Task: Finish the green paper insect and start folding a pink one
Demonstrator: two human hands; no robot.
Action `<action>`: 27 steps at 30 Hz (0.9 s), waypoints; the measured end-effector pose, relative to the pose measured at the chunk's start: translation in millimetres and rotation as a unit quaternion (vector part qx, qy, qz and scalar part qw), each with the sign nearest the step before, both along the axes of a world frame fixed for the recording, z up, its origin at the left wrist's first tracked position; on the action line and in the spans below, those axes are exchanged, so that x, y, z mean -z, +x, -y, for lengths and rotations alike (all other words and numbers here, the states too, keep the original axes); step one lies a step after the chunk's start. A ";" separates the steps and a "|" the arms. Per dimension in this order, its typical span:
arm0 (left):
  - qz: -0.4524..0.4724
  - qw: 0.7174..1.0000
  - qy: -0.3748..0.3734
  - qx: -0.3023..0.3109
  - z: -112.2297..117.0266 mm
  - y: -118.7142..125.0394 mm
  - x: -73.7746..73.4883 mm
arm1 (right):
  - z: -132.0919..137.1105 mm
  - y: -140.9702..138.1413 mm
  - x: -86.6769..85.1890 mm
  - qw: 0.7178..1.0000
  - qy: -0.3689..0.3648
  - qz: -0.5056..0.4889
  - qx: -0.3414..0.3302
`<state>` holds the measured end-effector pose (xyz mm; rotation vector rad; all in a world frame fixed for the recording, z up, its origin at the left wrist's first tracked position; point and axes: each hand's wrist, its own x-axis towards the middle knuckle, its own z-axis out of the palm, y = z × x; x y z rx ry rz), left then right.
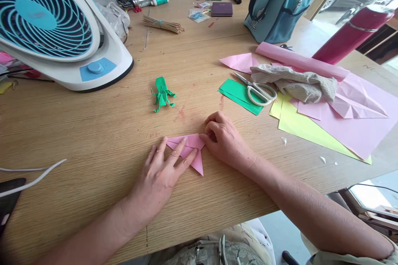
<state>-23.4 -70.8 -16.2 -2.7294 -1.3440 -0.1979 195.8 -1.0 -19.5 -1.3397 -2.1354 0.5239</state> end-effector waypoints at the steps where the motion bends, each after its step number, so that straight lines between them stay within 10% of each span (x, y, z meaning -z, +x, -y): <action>1: -0.003 1.000 -0.004 -0.002 0.1 0.8 -0.1 | -1.0 0.7 -0.6 1.000 -0.010 -0.002 -0.001; 17: -0.085 0.991 -0.090 0.046 -7.9 -0.4 -8.0 | -7.7 4.5 -5.3 0.998 -0.057 -0.002 -0.002; 27: -0.064 0.987 -0.134 0.066 -11.0 -6.2 1.3 | -14.6 12.8 -0.8 0.972 -0.126 -0.159 -0.117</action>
